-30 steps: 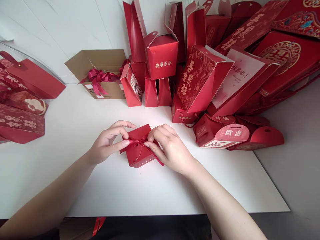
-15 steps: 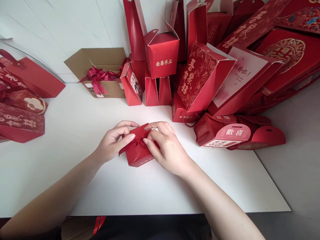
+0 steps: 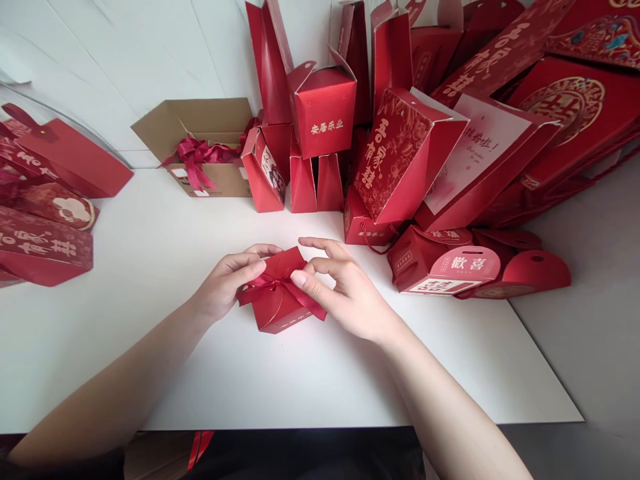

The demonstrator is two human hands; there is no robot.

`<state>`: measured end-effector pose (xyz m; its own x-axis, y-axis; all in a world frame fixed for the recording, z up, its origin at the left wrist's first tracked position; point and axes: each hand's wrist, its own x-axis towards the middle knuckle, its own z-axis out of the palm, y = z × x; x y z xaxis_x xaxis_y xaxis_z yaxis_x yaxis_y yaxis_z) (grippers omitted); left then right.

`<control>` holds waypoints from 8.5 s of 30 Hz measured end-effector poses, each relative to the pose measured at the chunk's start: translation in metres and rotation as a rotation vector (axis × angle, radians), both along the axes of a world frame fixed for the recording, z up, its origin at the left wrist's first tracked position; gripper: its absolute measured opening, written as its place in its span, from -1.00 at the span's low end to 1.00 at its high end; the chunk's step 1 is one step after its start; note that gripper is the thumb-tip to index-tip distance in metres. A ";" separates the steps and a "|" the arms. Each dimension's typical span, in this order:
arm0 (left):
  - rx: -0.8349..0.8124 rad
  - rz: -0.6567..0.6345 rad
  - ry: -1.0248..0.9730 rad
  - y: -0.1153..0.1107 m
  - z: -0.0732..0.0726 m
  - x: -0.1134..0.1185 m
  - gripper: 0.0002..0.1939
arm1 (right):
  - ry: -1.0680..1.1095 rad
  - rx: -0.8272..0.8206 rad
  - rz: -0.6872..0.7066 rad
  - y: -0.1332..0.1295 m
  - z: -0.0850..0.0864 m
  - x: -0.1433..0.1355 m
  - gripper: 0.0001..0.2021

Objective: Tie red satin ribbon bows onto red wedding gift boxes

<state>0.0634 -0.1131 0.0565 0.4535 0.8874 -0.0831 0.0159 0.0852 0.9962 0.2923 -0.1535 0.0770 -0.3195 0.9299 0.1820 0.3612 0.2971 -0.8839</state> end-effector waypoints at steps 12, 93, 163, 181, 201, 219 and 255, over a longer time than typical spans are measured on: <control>-0.070 0.004 -0.042 -0.005 0.000 0.004 -0.67 | -0.079 -0.019 0.165 -0.002 0.002 0.006 -0.73; 0.242 0.163 0.091 -0.012 0.007 0.001 -0.66 | -0.068 -0.014 -0.164 -0.003 -0.004 0.004 -0.70; 0.386 0.222 0.205 -0.012 0.000 0.002 -0.57 | 0.254 -0.246 0.138 0.015 -0.016 0.008 -0.60; 0.507 0.295 0.266 -0.014 -0.002 0.004 -0.60 | 0.193 -0.215 0.141 0.019 -0.018 0.016 -0.61; 0.373 0.136 0.264 -0.017 0.015 0.001 -0.65 | 0.315 0.025 -0.106 0.019 -0.022 0.013 -0.70; 0.381 0.252 0.243 -0.010 0.016 -0.007 -0.59 | -0.493 0.932 0.135 -0.010 -0.030 -0.031 -0.84; 0.429 0.285 0.377 -0.005 0.012 -0.013 -0.56 | 0.167 -0.514 0.353 0.002 -0.006 0.017 -0.81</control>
